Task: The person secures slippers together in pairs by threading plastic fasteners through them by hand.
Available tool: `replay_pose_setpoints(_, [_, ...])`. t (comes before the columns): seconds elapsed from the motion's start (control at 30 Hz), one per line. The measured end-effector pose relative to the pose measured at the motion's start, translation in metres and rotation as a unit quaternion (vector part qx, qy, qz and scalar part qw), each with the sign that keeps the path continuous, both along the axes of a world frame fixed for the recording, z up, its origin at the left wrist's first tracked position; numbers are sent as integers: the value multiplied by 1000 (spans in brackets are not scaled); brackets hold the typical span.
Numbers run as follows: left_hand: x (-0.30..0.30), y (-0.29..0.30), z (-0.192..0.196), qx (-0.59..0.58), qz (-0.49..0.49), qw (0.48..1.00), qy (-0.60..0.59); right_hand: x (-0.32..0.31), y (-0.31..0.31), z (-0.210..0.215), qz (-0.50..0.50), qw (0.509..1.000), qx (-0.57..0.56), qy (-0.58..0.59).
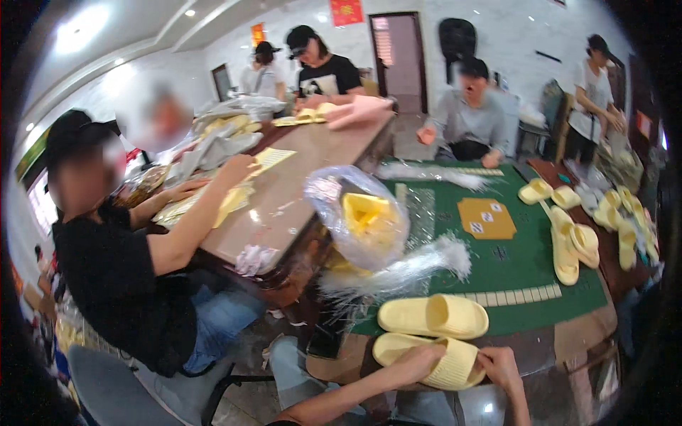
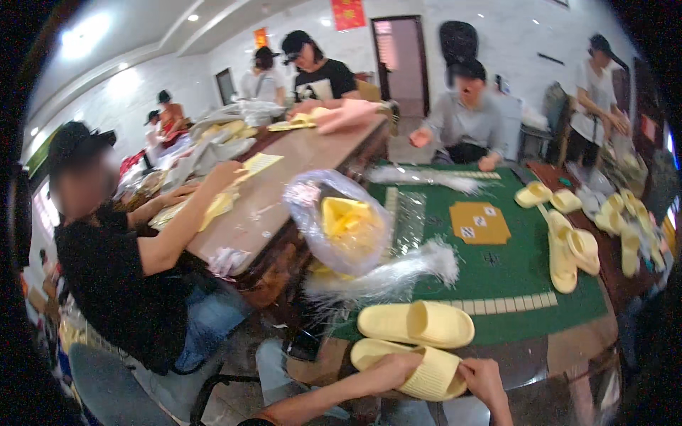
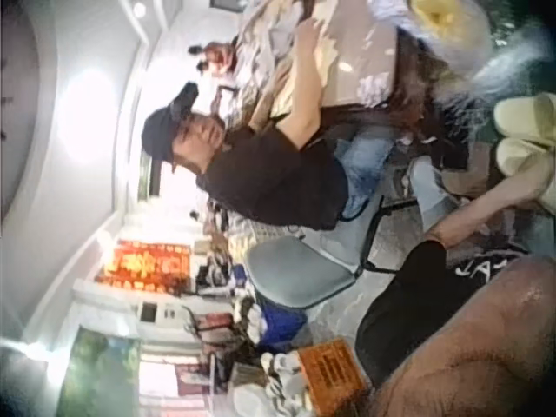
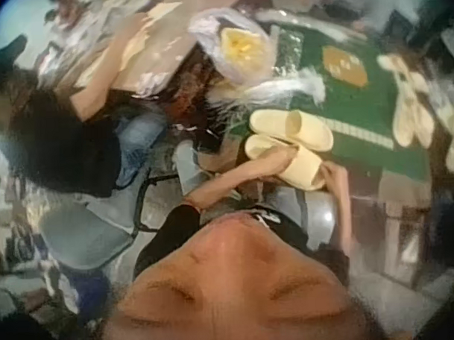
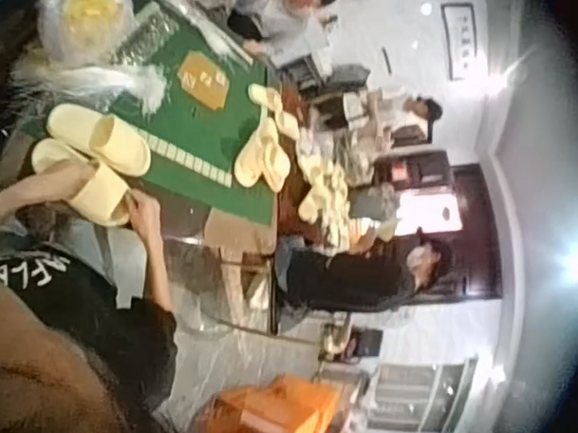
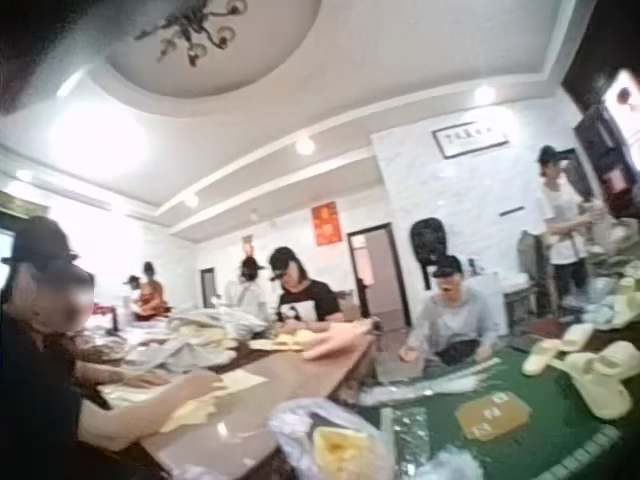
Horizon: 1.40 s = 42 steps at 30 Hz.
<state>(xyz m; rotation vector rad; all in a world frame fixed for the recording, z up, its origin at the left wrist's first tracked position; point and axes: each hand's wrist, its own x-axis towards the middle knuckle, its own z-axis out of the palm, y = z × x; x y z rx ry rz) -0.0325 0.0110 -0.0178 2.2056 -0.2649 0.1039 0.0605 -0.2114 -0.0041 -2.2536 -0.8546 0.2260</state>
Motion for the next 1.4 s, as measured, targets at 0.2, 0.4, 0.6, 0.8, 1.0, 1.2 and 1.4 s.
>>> replay_pose_setpoints(0.2, [-8,18,-9,-139,27,985,97,-2,10,1,7,998,63,-20])
replay_pose_setpoints(0.4, [2,4,-7,-37,133,990,-8,-11,23,6,-17,987,104,120])
replay_pose_setpoints(0.6, [7,15,-11,83,101,989,-71,-7,24,0,-42,966,154,204])
replay_pose_setpoints(0.8, [14,10,5,-44,53,996,59,-2,19,-1,10,934,97,345])
replay_pose_setpoints(1.0, [26,9,8,-86,103,984,119,-6,36,-1,-10,944,88,318])
replay_pose_setpoints(1.2, [34,3,-8,-67,64,989,113,-10,33,-7,-55,950,113,285])
replay_pose_setpoints(1.4, [31,0,-16,-79,94,988,90,-6,34,-10,-17,942,76,326])
